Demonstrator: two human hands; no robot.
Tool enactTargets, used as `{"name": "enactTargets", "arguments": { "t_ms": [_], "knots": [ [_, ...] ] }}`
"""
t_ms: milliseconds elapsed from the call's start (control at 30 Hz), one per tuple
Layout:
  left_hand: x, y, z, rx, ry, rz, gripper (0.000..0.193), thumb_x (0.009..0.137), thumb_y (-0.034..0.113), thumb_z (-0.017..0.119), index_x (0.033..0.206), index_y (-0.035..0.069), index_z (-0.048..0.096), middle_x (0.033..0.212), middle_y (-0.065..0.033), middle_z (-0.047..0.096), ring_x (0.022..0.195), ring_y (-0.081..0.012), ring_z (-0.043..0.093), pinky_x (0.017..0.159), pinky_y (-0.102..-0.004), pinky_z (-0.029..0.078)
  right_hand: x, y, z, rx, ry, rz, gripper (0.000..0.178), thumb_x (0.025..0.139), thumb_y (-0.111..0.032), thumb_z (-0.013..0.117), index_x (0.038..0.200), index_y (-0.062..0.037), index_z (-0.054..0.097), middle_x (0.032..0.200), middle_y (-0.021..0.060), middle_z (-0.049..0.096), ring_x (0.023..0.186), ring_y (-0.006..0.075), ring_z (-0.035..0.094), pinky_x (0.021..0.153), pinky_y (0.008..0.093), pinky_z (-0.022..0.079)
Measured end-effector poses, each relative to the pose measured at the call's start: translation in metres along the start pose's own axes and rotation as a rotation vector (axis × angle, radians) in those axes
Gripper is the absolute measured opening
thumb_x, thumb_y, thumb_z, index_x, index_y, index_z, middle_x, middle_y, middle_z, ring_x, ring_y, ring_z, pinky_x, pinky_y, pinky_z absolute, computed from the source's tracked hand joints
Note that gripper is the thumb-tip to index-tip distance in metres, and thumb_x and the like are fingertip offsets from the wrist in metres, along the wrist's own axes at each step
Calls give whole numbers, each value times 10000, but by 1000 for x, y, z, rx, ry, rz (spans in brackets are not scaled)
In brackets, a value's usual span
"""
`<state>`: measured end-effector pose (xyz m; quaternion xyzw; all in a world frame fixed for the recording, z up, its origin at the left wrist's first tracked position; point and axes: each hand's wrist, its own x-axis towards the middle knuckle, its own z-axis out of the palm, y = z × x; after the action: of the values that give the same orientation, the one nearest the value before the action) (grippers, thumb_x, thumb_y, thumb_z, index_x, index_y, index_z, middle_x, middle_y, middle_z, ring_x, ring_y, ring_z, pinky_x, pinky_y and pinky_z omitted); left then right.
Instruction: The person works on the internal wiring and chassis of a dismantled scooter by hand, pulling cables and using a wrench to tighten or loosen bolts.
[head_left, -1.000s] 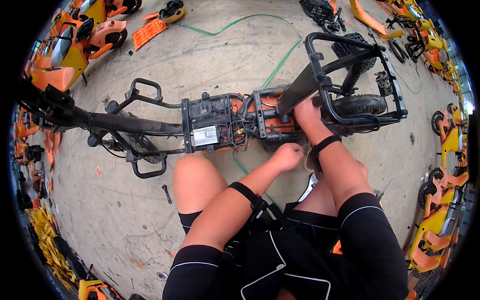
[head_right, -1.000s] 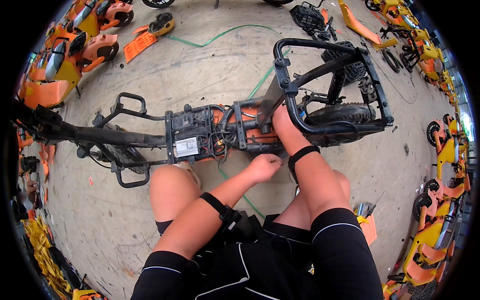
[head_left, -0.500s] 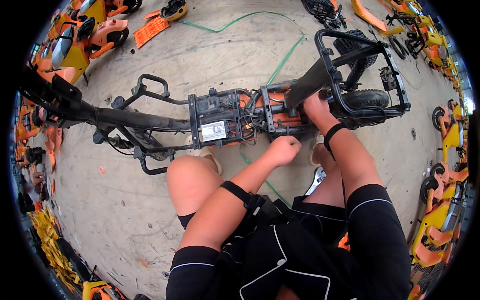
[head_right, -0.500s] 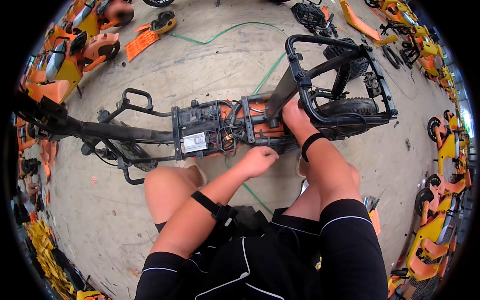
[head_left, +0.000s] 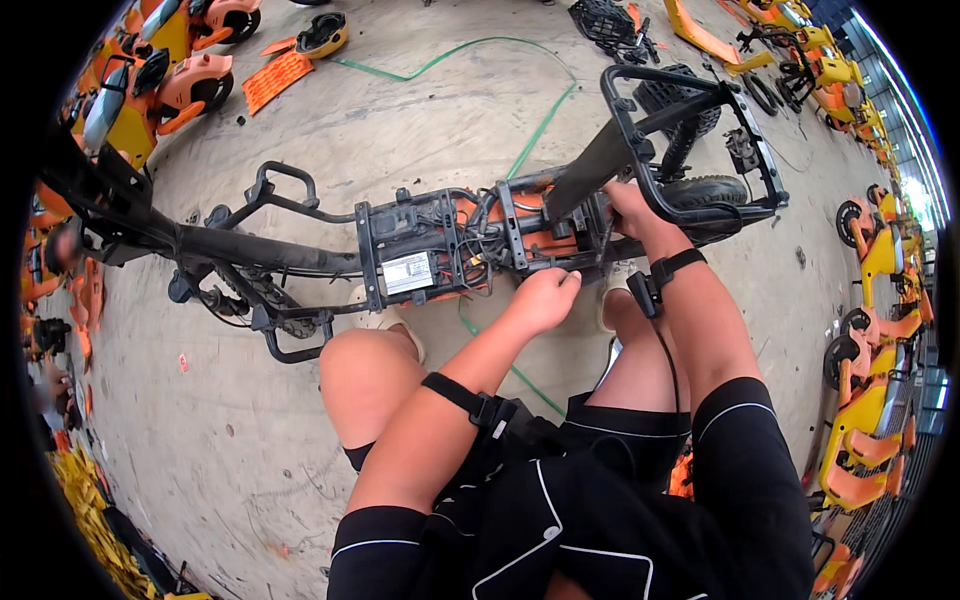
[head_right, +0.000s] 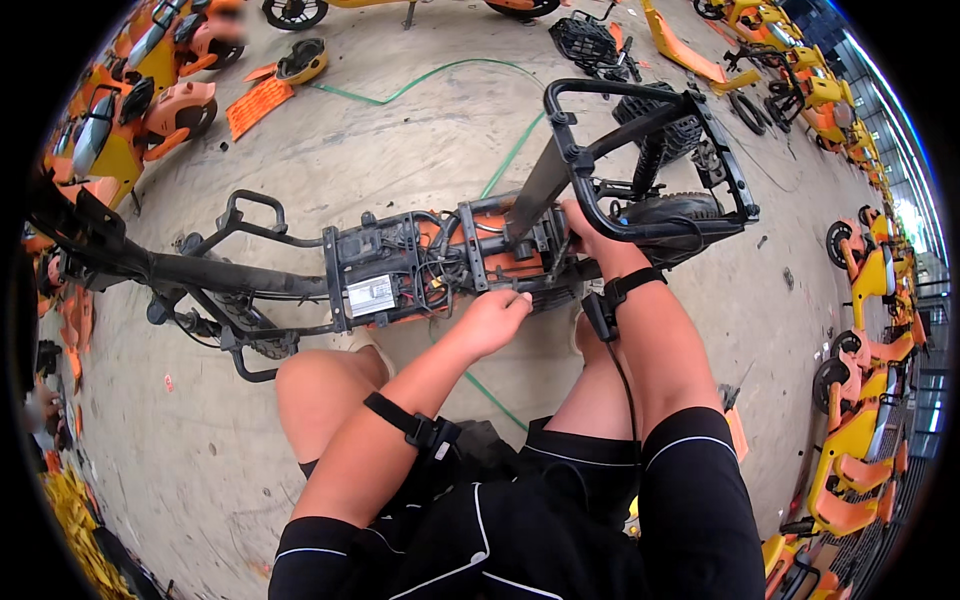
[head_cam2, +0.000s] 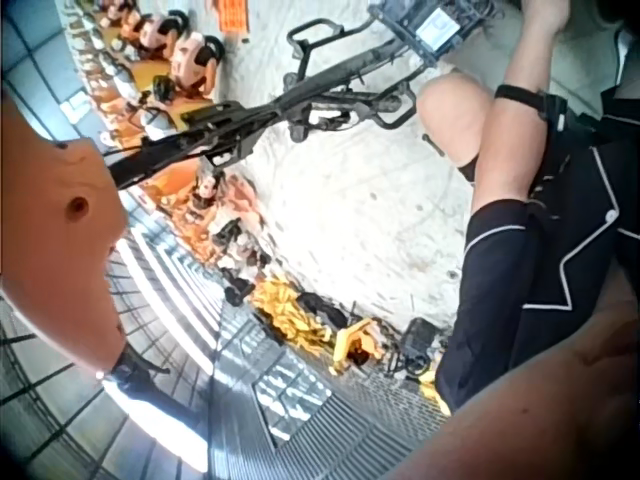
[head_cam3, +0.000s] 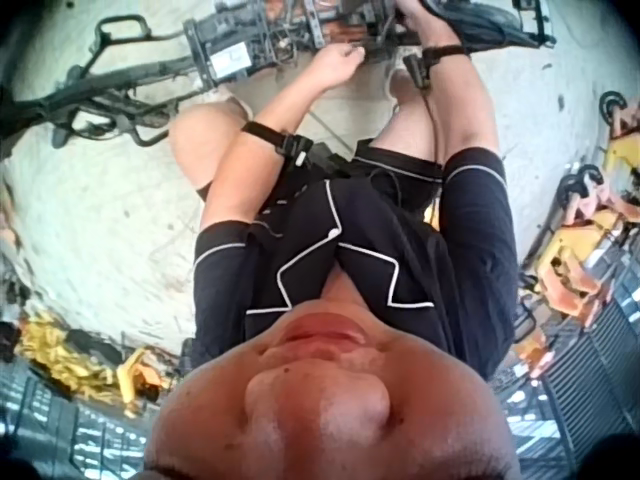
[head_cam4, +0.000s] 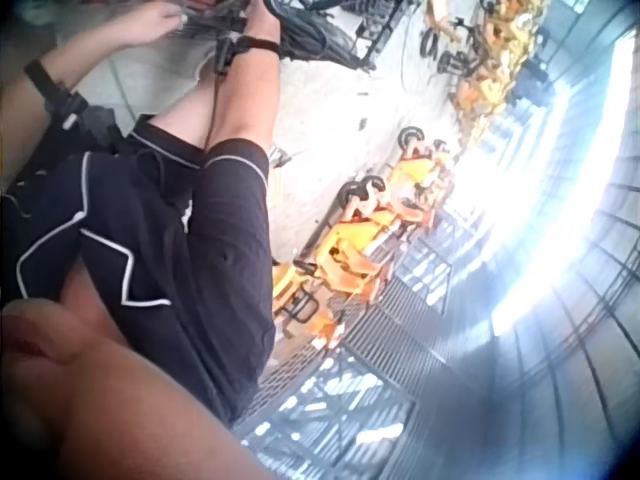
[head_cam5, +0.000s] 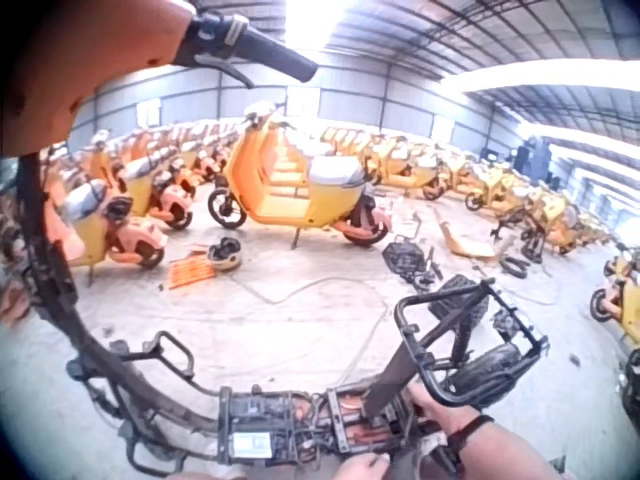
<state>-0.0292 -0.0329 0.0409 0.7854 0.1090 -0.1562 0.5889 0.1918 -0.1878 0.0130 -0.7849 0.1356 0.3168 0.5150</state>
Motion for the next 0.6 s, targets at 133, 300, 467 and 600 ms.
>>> {"name": "enactTargets", "arguments": {
  "t_ms": [133, 300, 467, 600],
  "knots": [
    [6, -8, 10, -59, 58, 4, 507, 987, 444, 476, 905, -24, 651, 852, -237, 657, 855, -397, 638, 762, -460, 480, -11, 0, 11, 74, -84, 126, 189, 950, -266, 530, 951, -80, 564, 772, 30, 494, 656, 166, 487, 565, 341, 457],
    [5, -9, 15, -127, 180, 99, 445, 974, 375, 501, 948, -46, 644, 793, -227, 640, 799, -387, 634, 738, -449, 482, -15, -8, 27, 70, -96, 124, 183, 961, -230, 566, 962, -51, 602, 793, 15, 484, 680, 152, 489, 595, 349, 509],
    [6, 12, 12, -186, 137, 4, 417, 963, 356, 527, 944, -44, 644, 751, -185, 626, 746, -317, 632, 706, -408, 478, -11, -3, 25, 115, -126, 128, 195, 966, -237, 571, 963, -51, 629, 815, 15, 550, 718, 150, 548, 645, 371, 542],
    [12, 11, 12, -165, 161, -24, 431, 971, 374, 527, 889, -36, 627, 718, -185, 614, 708, -332, 622, 676, -420, 468, -16, -7, 28, 88, -187, 118, 211, 988, -213, 525, 1015, -33, 634, 892, 40, 637, 793, 174, 633, 716, 397, 587]
  ]
}}
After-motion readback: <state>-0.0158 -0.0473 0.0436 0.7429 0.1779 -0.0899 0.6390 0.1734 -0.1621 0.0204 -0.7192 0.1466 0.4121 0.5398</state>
